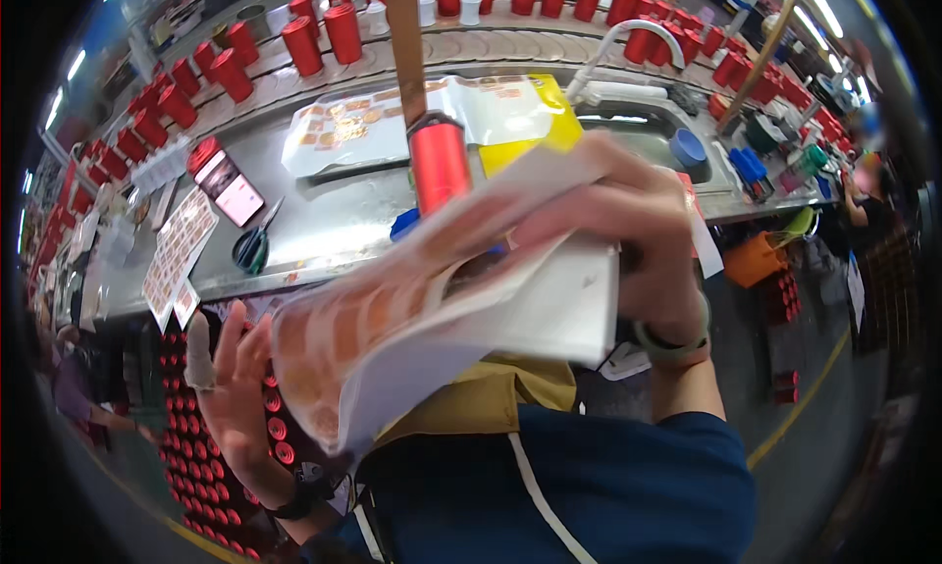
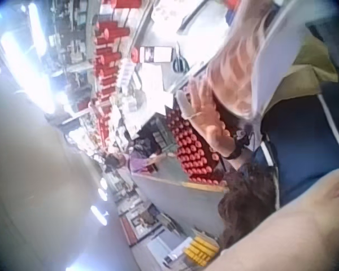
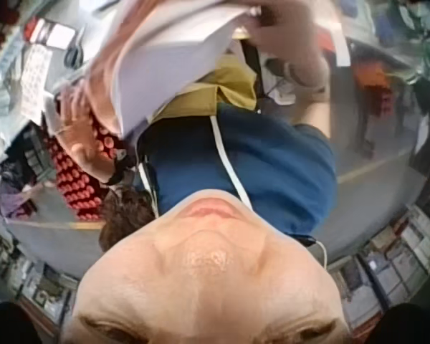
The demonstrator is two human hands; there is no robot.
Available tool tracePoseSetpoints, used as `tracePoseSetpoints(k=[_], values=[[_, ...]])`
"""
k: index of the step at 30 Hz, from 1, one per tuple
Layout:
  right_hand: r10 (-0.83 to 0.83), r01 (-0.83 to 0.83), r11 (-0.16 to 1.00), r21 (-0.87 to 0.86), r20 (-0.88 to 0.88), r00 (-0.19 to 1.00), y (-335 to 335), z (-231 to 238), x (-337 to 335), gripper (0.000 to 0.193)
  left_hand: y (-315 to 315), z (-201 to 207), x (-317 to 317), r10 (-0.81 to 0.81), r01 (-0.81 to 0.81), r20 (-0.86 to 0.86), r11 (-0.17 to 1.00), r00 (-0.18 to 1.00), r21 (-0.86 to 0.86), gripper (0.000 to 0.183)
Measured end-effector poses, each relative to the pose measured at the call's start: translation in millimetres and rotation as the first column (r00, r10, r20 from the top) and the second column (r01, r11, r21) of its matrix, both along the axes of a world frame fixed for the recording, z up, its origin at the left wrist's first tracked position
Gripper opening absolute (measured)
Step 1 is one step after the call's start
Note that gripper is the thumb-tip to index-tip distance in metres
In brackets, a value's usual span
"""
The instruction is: Apply adhesive labels and seals to red cylindrical containers at an industrial workbench.
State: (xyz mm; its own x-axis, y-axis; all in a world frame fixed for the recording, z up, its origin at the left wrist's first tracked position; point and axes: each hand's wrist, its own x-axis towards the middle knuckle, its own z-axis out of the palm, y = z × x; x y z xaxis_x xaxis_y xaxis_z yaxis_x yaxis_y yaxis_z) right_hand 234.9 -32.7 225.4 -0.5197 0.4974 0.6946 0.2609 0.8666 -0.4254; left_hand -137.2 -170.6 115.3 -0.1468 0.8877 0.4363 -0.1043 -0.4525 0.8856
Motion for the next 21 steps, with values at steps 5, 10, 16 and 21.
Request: tracePoseSetpoints(k=[5, 10, 16, 21], values=[[-0.615, 0.573, 0.713, 0.403, -0.034, 0.788, 33.4, 29.1, 99.4, 0.039, 54.5, 12.2, 6.7, 0.006, -0.012, -0.118, 0.998, 0.993, -0.057, 0.109], [-0.832, 0.600, 0.417, 0.682, 0.022, 0.554, 95.4, 15.1, 190.3, 0.044, 89.2, -1.9, 21.5, -0.018, 0.002, -0.135, 0.992, 0.991, -0.124, 0.085], [-0.895, 0.376, 0.336, 0.864, 0.169, 0.412, 185.0, -51.5, 254.2, 0.060, 124.5, -13.3, 38.6, -0.012, -0.005, -0.128, 0.991, 0.992, -0.137, 0.065], [-0.880, 0.411, 0.441, 0.798, 0.296, 0.370, 229.8, -115.4, 280.5, 0.050, 137.2, -31.9, 40.3, 0.021, -0.047, -0.134, 0.981, 0.991, -0.189, 0.049]])
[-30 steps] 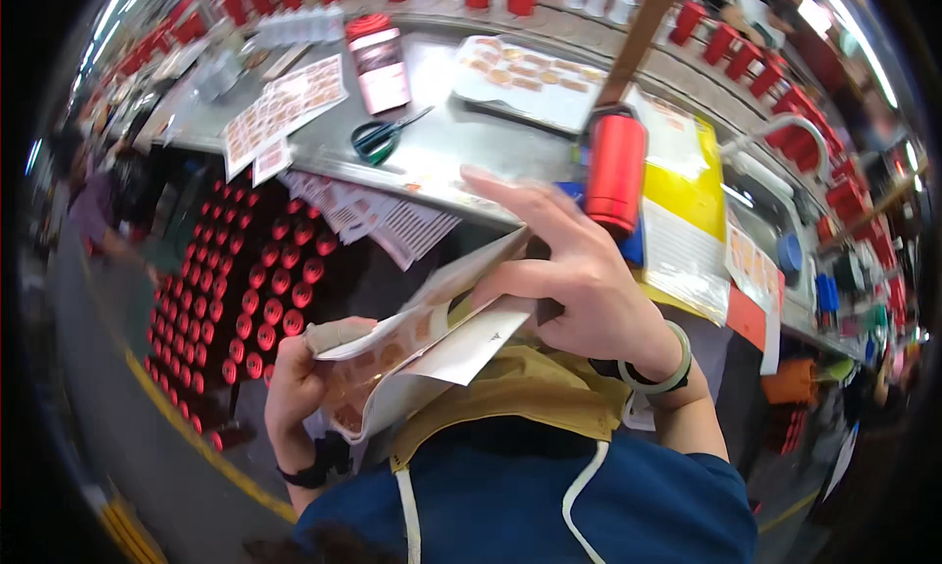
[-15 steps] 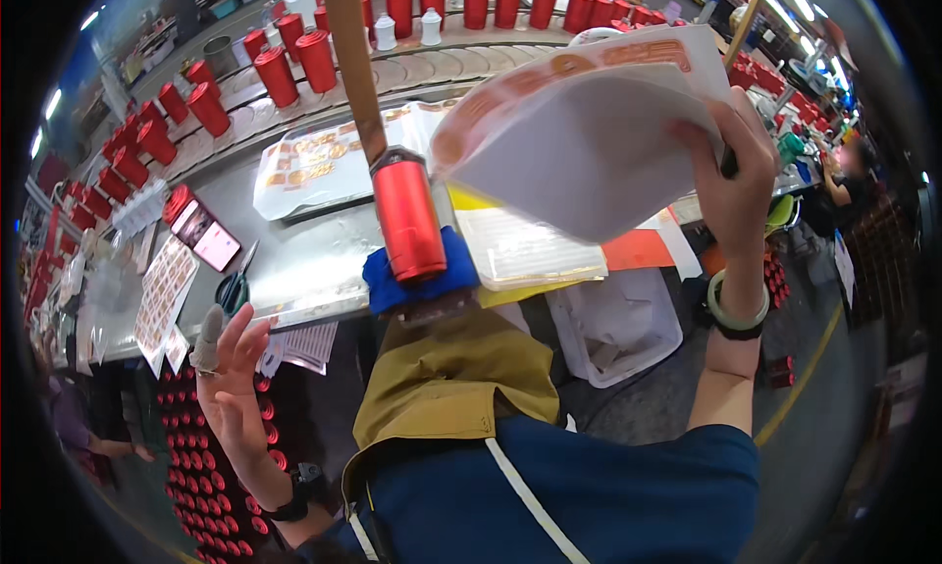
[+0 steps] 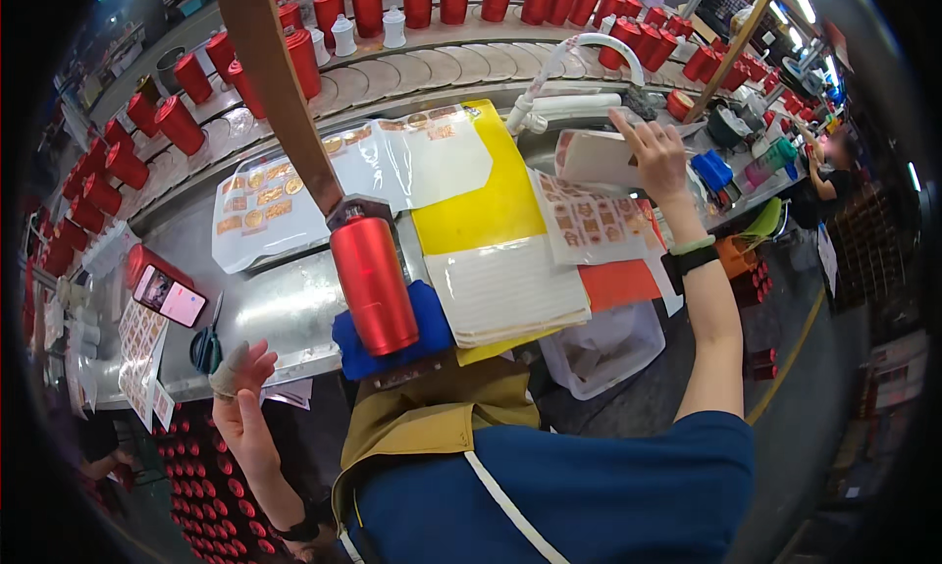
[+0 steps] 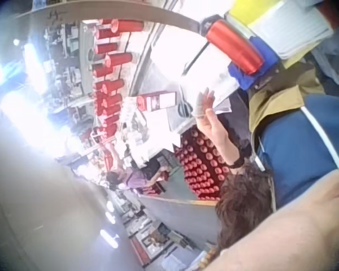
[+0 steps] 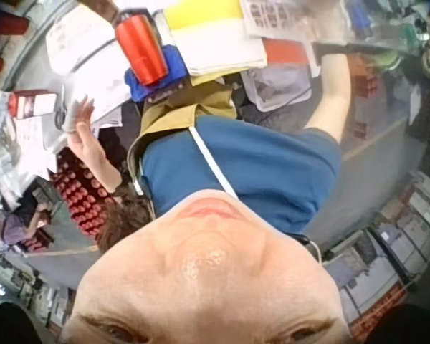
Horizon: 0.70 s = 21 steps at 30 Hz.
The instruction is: Apply adhesive labels and seals to red cylindrical containers at an industrial workbench.
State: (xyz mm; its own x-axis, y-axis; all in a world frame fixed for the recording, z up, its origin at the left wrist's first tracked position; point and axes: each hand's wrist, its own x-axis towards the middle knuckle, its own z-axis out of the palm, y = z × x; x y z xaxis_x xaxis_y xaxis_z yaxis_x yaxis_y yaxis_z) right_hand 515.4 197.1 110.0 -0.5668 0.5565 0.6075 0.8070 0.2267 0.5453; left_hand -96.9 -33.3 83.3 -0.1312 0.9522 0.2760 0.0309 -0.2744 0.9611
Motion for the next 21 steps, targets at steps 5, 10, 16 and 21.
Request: tracePoseSetpoints(k=[5, 10, 16, 21], values=[[-0.073, 0.028, 0.980, -0.196, -0.221, 0.973, 14.7, -27.0, 14.9, 0.006, 11.9, -13.3, -3.3, -0.007, 0.007, -0.002, 0.997, 1.000, -0.082, 0.045], [-0.269, 0.159, 0.916, -0.367, -0.271, 0.925, 42.5, -36.4, 42.7, 0.009, 31.9, -17.9, 7.2, 0.002, -0.002, -0.001, 0.991, 1.000, -0.134, 0.042], [-0.432, 0.290, 0.742, -0.605, -0.101, 0.896, 75.7, -31.2, 65.8, 0.017, 51.3, -22.7, 12.4, -0.031, 0.030, -0.002, 0.985, 1.000, -0.168, 0.042], [-0.484, 0.318, 0.504, -0.803, 0.043, 0.874, 93.7, -17.8, 64.1, 0.020, 56.2, -25.8, 12.0, -0.035, 0.029, -0.026, 0.978, 0.999, -0.208, 0.042]])
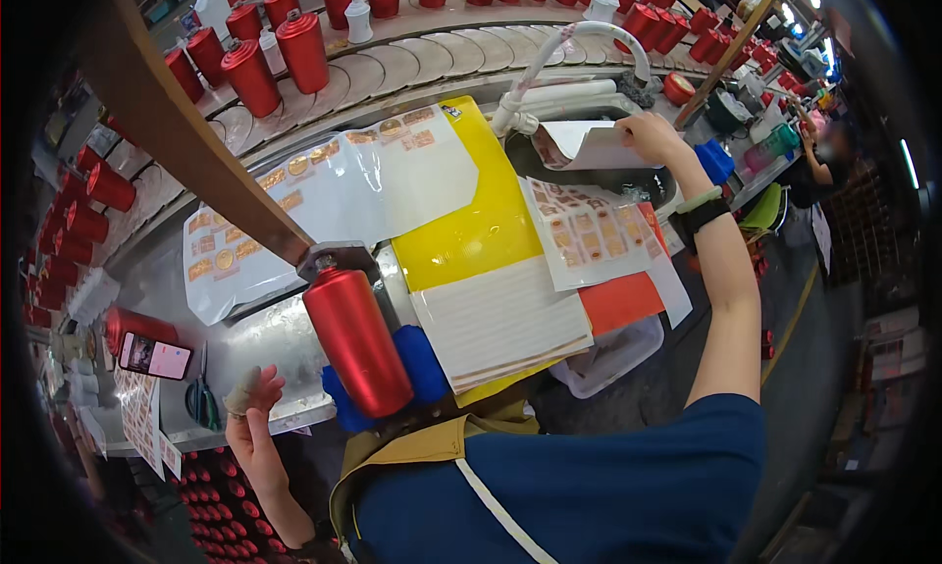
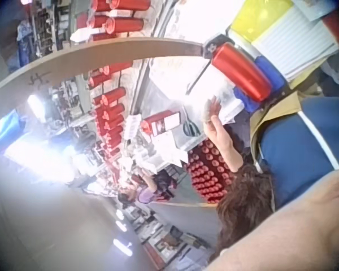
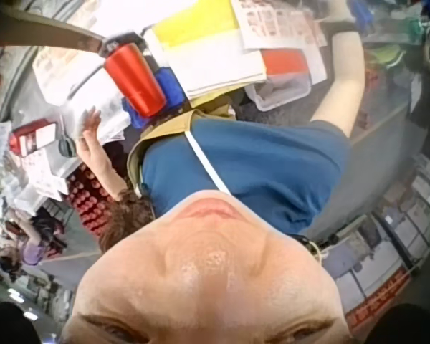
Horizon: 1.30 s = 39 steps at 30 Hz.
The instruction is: Apply adhesive labels and seals to red cylindrical containers at an industrial workbench.
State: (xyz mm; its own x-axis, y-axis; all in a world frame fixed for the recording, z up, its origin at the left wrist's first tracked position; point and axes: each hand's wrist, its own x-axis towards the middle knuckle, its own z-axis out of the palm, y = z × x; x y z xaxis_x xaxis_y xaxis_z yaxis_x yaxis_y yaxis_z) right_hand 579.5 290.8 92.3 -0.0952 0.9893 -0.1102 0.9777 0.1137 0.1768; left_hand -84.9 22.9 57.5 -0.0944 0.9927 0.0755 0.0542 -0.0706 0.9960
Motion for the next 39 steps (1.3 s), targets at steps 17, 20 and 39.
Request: tracePoseSetpoints(k=[17, 20, 39], values=[[-0.009, 0.017, 0.998, 0.068, -0.118, 0.993, 56.7, 12.4, 8.3, 0.022, 7.4, -8.7, 8.3, -0.008, 0.008, -0.013, 0.997, 1.000, -0.072, 0.043], [0.017, -0.026, 0.955, 0.296, 0.032, 0.999, 57.0, -20.5, 14.8, 0.018, 7.1, -8.3, 11.2, -0.012, 0.010, -0.030, 0.998, 0.999, -0.067, 0.043], [0.122, -0.278, 0.858, 0.432, 0.354, 0.927, 73.3, -121.9, -9.2, 0.007, -3.8, -9.0, 15.7, 0.074, -0.079, -0.054, 0.993, 0.996, -0.087, 0.041]])
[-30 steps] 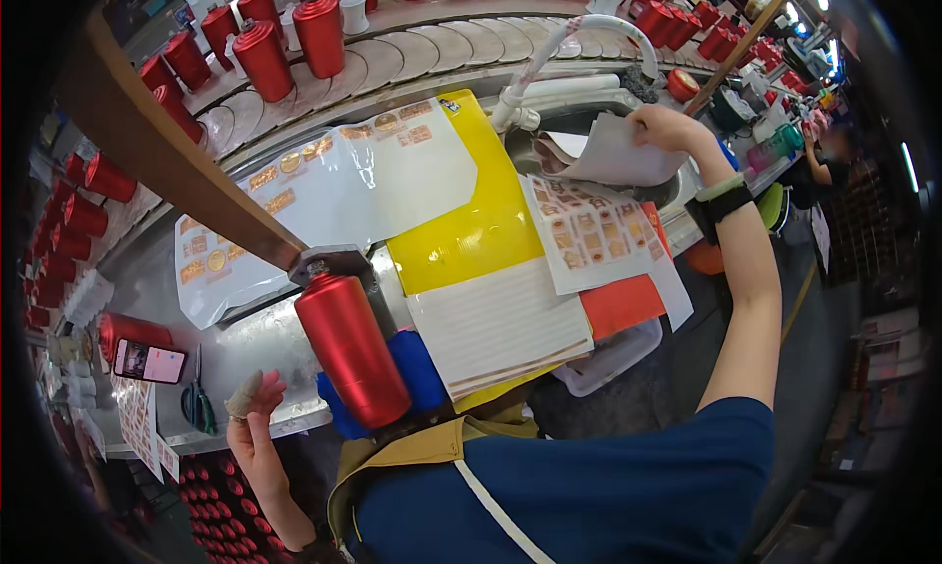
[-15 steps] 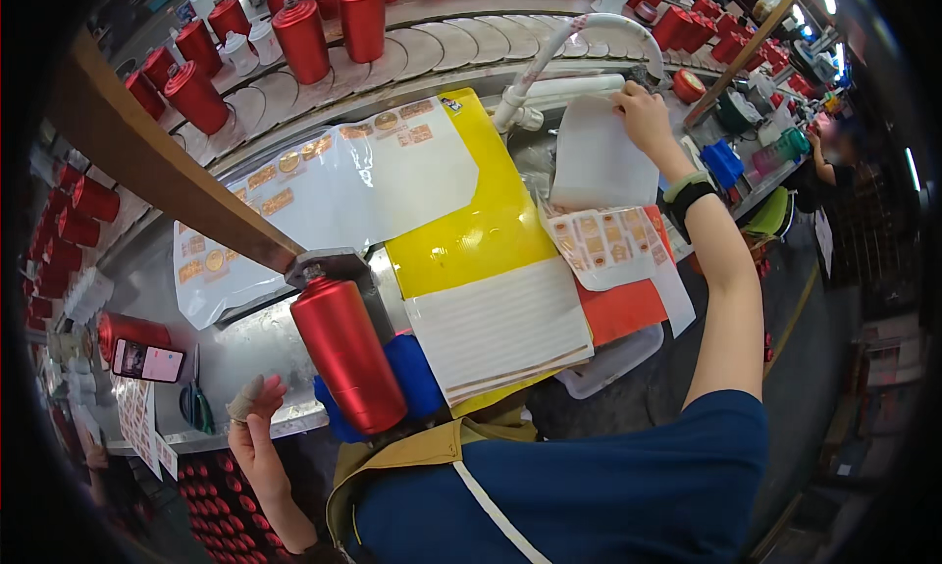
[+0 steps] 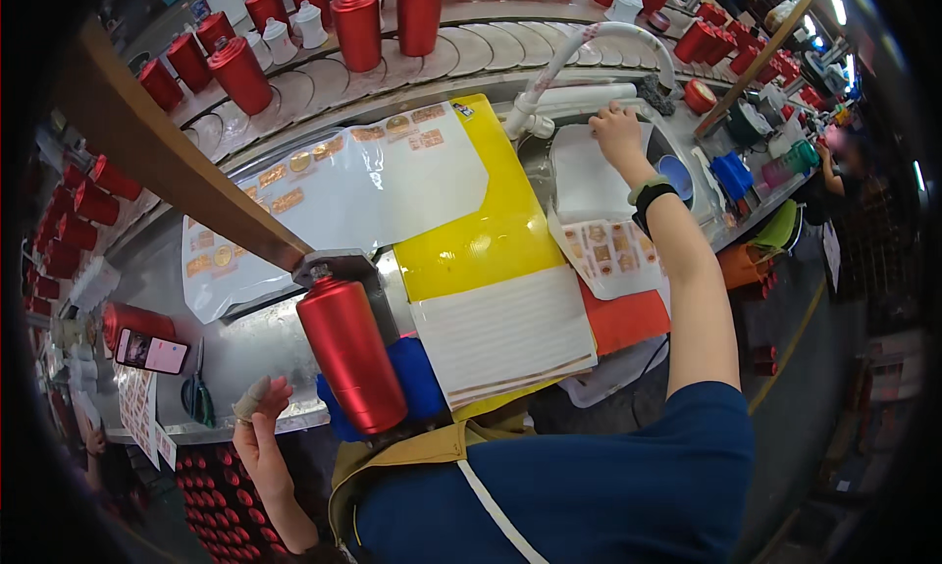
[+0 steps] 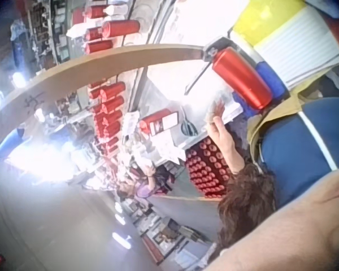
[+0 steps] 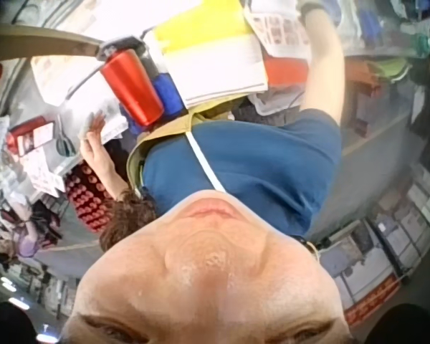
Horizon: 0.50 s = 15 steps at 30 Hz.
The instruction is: Apply adhesive labels and seals to red cylindrical containers at an industrial workbench.
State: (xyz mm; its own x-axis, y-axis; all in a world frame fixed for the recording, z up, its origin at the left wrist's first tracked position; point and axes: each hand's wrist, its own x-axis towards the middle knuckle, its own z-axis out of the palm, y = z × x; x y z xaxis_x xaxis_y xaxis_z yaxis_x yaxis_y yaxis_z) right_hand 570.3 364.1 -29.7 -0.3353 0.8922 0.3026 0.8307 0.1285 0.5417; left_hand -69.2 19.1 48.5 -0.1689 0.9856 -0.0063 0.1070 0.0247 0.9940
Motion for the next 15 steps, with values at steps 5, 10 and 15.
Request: tracePoseSetpoints(k=[5, 10, 15], values=[[-0.218, 0.170, 0.966, -0.193, -0.263, 0.940, 15.9, -22.4, -0.2, 0.006, -5.4, 0.5, -0.7, 0.023, -0.023, 0.005, 1.000, 1.000, -0.004, 0.040], [-0.278, 0.134, 0.930, -0.342, -0.418, 0.865, 34.0, -69.3, 21.0, 0.036, -9.9, 4.4, 0.3, 0.051, -0.051, 0.007, 0.999, 0.999, -0.013, 0.040], [-0.440, 0.187, 0.866, -0.464, -0.529, 0.726, 27.6, -67.7, 38.7, 0.058, -12.4, 5.7, -2.1, 0.016, -0.016, -0.018, 1.000, 1.000, -0.010, 0.044]])
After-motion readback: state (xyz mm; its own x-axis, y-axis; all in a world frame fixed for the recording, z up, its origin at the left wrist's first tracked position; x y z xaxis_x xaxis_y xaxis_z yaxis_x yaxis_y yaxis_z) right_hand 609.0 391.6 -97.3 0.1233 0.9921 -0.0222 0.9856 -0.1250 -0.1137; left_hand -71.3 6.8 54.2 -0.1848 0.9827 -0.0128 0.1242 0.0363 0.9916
